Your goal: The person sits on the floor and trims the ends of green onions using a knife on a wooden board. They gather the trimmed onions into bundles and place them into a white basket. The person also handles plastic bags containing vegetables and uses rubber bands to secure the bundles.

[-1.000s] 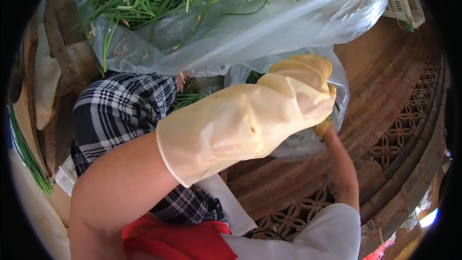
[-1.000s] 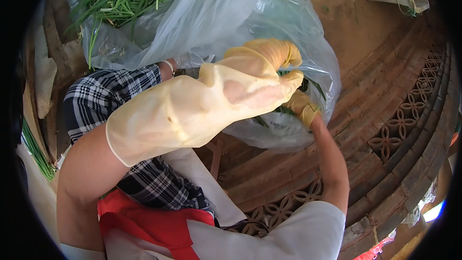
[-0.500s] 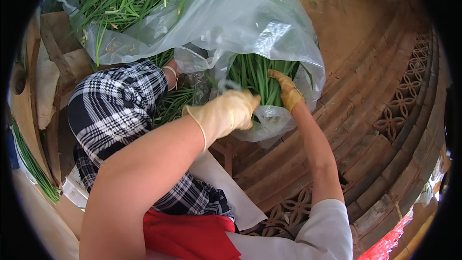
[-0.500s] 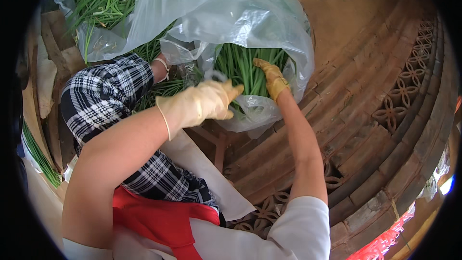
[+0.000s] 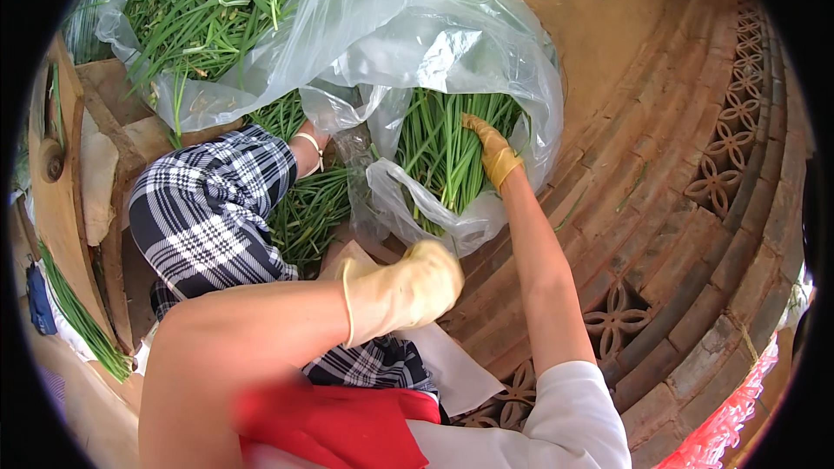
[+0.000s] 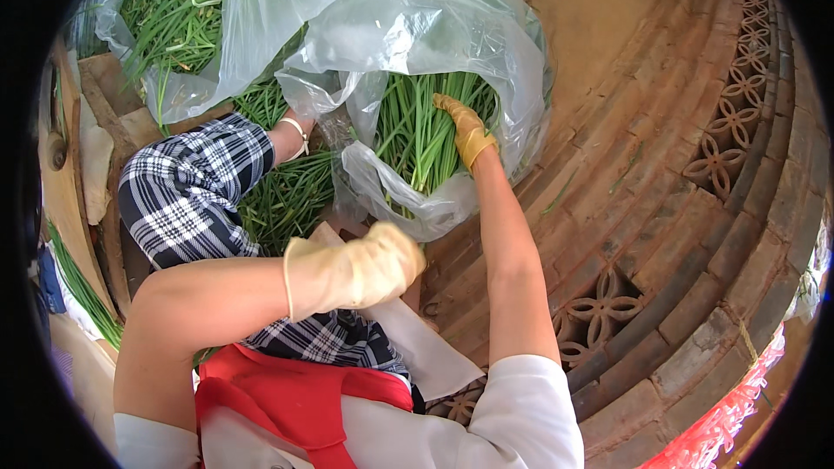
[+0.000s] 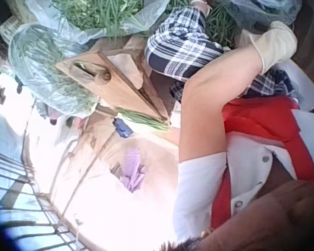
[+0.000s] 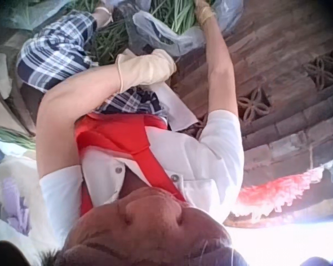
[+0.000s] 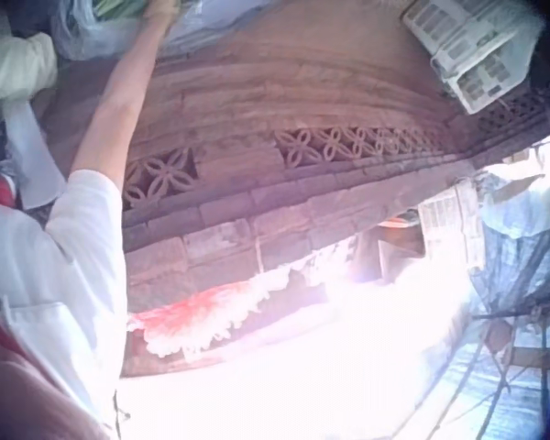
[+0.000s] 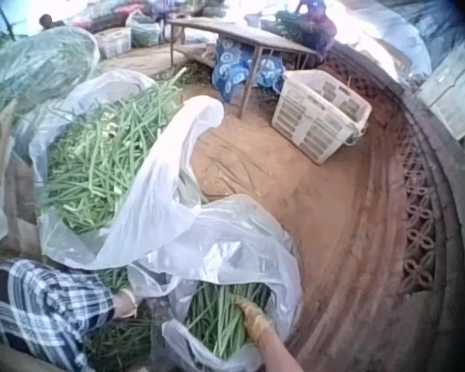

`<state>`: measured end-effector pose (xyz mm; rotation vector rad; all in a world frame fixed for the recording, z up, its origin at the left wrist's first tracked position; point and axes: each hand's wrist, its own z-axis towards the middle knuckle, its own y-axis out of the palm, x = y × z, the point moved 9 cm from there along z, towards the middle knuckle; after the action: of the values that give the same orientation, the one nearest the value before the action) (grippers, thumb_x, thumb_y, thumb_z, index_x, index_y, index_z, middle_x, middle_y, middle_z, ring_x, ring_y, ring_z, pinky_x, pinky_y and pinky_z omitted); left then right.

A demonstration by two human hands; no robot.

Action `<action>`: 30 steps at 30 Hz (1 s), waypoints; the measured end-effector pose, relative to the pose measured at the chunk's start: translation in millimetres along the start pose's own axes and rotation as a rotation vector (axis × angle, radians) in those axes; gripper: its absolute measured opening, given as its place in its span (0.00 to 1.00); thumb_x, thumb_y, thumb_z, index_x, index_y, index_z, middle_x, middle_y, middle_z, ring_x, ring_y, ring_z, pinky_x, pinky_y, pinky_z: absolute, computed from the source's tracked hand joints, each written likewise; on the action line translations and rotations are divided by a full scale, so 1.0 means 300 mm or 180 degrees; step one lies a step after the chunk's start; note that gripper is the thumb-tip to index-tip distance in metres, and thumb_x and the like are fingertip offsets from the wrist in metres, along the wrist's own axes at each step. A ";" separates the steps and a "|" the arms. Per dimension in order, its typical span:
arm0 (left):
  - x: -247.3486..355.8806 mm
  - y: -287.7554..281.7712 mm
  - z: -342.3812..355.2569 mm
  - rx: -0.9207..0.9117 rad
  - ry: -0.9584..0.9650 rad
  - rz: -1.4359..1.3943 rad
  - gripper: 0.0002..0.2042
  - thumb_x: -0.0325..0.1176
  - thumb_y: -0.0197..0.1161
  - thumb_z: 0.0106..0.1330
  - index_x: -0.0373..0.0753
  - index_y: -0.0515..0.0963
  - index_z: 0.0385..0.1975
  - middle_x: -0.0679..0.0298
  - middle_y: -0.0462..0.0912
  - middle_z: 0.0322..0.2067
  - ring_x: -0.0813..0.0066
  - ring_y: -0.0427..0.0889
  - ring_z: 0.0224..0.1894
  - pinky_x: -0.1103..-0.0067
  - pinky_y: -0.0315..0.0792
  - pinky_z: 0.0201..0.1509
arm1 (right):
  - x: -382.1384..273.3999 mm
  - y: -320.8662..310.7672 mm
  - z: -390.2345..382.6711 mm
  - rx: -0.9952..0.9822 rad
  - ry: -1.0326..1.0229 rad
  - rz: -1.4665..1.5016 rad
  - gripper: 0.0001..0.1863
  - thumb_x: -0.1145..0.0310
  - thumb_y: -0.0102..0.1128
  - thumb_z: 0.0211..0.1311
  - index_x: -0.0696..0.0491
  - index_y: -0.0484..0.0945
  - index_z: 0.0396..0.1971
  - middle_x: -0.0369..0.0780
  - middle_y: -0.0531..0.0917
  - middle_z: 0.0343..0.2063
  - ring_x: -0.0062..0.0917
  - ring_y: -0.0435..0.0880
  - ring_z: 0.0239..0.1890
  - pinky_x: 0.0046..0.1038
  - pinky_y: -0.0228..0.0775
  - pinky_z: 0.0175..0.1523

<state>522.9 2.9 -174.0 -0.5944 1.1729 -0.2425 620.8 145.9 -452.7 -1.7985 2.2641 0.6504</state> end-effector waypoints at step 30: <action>-0.009 0.614 -0.292 -0.1608 -0.2186 -0.5675 0.14 0.23 0.51 0.58 0.39 0.79 0.42 0.54 0.81 0.39 0.53 0.75 0.50 0.69 0.71 0.54 | -0.215 0.337 -0.422 0.0808 -0.2148 -0.2548 0.24 0.61 0.62 0.64 0.56 0.72 0.57 0.49 0.76 0.55 0.35 0.76 0.57 0.37 0.69 0.60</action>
<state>419.2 128.6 -296.6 -1.8856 -0.2777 -1.1319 556.5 164.6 -291.7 -1.7782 1.0275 0.6255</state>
